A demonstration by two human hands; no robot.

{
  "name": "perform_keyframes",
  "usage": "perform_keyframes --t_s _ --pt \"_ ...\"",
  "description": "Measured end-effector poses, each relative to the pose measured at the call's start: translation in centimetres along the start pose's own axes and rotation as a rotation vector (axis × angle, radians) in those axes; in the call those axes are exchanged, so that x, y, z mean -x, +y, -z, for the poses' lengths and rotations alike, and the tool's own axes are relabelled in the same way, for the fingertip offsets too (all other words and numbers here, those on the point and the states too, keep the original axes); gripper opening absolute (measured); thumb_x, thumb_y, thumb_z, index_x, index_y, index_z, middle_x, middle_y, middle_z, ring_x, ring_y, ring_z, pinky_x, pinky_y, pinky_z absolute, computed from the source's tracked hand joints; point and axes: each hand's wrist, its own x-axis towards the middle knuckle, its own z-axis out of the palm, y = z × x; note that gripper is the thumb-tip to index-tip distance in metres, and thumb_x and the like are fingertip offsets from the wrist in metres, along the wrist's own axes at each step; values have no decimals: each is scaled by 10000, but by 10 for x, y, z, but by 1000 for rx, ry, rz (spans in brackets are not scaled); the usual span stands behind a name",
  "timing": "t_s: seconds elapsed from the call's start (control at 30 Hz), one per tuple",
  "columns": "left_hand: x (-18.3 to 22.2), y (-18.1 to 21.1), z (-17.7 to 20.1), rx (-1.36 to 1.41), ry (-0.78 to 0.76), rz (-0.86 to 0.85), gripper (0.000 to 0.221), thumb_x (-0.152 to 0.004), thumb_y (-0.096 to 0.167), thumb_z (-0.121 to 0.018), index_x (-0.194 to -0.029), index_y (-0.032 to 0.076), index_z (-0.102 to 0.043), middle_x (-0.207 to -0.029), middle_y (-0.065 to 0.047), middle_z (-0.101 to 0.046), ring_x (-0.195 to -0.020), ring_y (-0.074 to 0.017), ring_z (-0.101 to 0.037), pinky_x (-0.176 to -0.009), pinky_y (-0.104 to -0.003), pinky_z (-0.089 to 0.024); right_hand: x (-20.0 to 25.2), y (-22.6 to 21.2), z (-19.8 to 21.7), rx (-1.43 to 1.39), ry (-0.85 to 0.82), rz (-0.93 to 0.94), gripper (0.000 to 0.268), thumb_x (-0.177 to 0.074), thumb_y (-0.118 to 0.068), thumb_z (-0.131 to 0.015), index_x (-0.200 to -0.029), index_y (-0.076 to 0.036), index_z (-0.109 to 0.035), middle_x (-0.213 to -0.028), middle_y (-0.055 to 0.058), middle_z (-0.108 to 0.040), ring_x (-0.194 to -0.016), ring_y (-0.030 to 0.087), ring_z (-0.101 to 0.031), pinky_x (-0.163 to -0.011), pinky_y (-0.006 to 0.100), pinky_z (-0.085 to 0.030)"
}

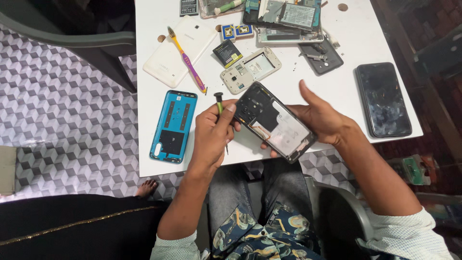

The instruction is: The person uses a screwdriver to remove screws from the internal frame of a disassembled smartphone. They work on the lower section of the device, carefully unscrewing multiple fasteners while holding the phone steady.

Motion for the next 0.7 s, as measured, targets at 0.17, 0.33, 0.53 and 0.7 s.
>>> perform_keyframes --t_s 0.17,0.33,0.53,0.7 --pt "2 -7 4 83 77 -52 285 -1047 103 -572 -1217 -105 -668 -840 -100 -684 -650 -61 -544 -488 -194 -361 11 4 14 -284 -70 251 1167 -841 -868 -213 -1543 53 -357 -1519 302 -485 -1364 498 -509 -1067 650 -491" --pt "16 -15 3 75 144 -68 276 -1047 80 -555 -1247 -106 -596 -931 -118 -691 -707 -97 -592 -512 -208 -387 21 15 17 -391 -237 437 1147 -883 -868 -235 -1637 -4 -290 -1580 329 -423 -1324 596 -505 -1016 631 -512" --pt "29 -17 2 53 172 -35 281 -1056 71 -543 -1271 -107 -574 -962 -137 -686 -760 -117 -607 -533 -209 -393 27 27 11 -333 -287 519 981 -1007 -724 -255 -1652 14 -225 -1557 378 -418 -1240 605 -563 -963 532 -588" --pt "31 -20 7 70 167 -39 278 -1063 65 -542 -1278 -108 -578 -969 -137 -684 -768 -123 -604 -538 -207 -392 26 27 10 -324 -262 520 816 -1069 -561 -313 -1622 34 -238 -1547 362 -435 -1210 576 -588 -929 491 -612"
